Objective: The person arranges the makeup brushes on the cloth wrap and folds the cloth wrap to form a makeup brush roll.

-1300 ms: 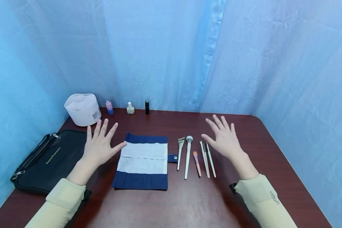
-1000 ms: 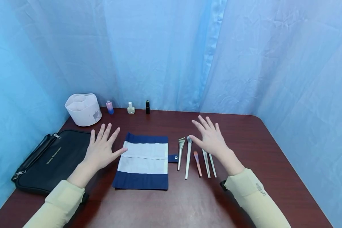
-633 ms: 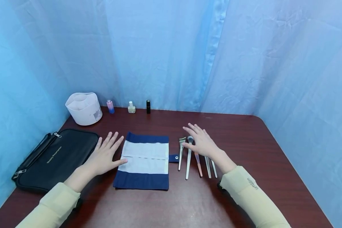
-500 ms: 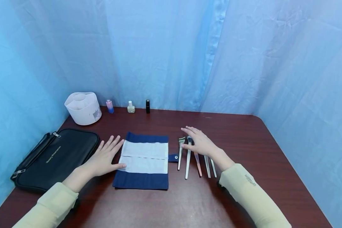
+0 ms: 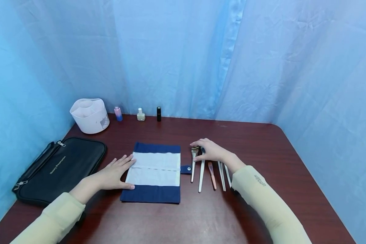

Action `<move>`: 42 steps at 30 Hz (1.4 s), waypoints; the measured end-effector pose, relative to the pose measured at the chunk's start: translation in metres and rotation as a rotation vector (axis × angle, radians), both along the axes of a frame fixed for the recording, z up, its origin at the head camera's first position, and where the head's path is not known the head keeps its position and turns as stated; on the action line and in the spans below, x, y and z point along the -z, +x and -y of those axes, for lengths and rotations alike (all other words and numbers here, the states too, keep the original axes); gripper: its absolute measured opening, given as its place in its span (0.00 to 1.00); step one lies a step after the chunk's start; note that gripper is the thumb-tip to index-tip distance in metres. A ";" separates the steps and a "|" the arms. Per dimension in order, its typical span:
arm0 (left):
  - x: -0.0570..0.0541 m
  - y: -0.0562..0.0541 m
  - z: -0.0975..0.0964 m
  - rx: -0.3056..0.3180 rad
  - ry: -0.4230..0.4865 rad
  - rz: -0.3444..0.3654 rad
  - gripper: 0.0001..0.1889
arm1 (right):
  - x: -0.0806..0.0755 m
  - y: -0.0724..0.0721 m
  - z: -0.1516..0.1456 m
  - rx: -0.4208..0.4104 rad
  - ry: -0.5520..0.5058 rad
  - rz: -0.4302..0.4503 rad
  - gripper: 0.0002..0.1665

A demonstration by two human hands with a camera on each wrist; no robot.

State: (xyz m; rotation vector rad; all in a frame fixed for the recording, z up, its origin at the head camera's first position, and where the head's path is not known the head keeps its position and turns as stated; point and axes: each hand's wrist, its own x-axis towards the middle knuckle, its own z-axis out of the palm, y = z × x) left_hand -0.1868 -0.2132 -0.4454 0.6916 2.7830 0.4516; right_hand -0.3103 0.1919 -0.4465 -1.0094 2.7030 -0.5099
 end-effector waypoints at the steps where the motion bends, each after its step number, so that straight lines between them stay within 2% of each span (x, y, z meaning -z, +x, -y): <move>1: -0.001 -0.001 0.000 0.002 -0.004 0.000 0.53 | 0.000 -0.002 0.000 -0.017 -0.009 0.001 0.39; 5: -0.003 -0.005 0.001 -0.003 -0.024 0.002 0.53 | 0.001 -0.008 -0.001 -0.074 -0.037 0.003 0.35; 11: -0.004 -0.007 0.005 -0.006 -0.031 0.015 0.50 | 0.006 -0.015 0.000 -0.117 -0.046 0.004 0.22; 16: -0.003 -0.007 0.004 -0.011 -0.045 -0.007 0.51 | 0.010 -0.020 0.001 -0.179 -0.084 -0.057 0.12; 20: -0.002 -0.007 0.003 -0.016 -0.056 -0.017 0.51 | 0.006 -0.020 0.001 -0.203 -0.110 -0.070 0.09; 28: -0.002 -0.008 0.004 -0.012 -0.061 -0.020 0.51 | -0.022 -0.020 -0.002 -0.158 -0.147 0.046 0.04; 34: 0.000 -0.009 0.004 -0.007 -0.066 -0.042 0.51 | -0.046 -0.016 -0.006 -0.141 -0.207 0.102 0.07; 38: 0.000 -0.009 0.005 -0.006 -0.059 -0.045 0.51 | -0.063 -0.009 -0.005 -0.089 -0.270 0.151 0.07; 42: -0.002 -0.010 0.007 -0.001 -0.022 -0.008 0.51 | -0.077 -0.005 0.001 -0.027 -0.329 0.153 0.07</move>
